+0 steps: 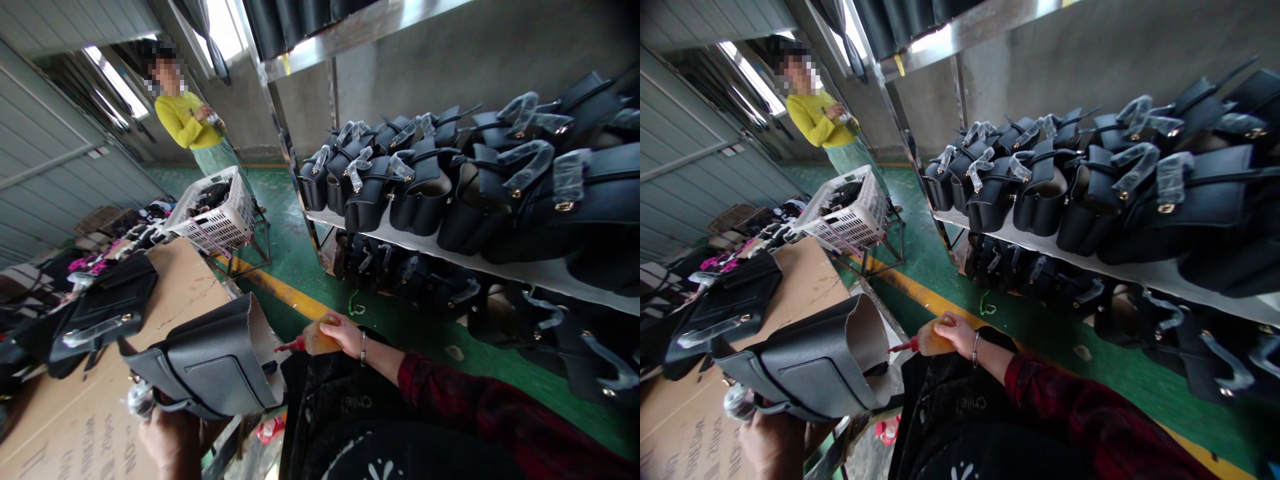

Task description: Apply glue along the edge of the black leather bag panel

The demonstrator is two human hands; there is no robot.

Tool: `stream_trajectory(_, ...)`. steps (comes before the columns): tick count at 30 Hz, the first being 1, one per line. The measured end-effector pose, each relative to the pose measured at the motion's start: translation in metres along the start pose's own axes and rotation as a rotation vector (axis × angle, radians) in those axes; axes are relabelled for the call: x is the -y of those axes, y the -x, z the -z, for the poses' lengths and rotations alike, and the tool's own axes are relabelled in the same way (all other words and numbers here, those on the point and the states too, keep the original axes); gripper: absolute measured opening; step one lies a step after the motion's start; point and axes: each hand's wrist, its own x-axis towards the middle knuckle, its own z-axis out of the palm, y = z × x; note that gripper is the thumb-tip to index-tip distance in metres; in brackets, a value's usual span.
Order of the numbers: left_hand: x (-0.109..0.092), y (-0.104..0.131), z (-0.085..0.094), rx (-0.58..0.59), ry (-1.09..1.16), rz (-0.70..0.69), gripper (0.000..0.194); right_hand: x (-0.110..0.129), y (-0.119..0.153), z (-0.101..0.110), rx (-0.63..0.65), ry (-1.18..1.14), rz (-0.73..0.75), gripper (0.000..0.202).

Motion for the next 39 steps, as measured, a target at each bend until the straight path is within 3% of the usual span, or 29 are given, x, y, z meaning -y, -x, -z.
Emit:
stream_trajectory(4,0.003,0.001,-0.004,-0.029,-0.031,0.041,0.017,0.008,0.008,-0.003,0.039,0.008,-0.024,0.052)
stream_trajectory(9,0.005,0.005,-0.002,-0.048,-0.021,-0.019,0.016,0.012,0.024,-0.006,0.071,0.013,-0.024,0.054)
stream_trajectory(16,-0.001,0.007,0.005,-0.064,0.006,-0.016,0.017,0.007,0.026,-0.003,-0.044,0.125,0.102,0.054)
stream_trajectory(22,-0.002,0.006,0.005,-0.058,0.017,0.061,0.018,0.009,0.035,-0.004,0.009,0.342,0.151,0.044)
stream_trajectory(28,-0.001,0.006,0.004,-0.046,0.049,0.1,0.02,0.011,0.035,-0.004,-0.089,0.437,0.261,0.039)
stream_trajectory(34,-0.001,0.006,0.002,-0.074,0.036,0.041,0.019,0.011,0.038,-0.005,-0.019,0.524,0.284,0.027)
stream_trajectory(39,-0.006,0.006,0.005,-0.06,0.045,0.074,0.018,0.013,0.041,-0.003,0.032,0.546,0.286,0.028)
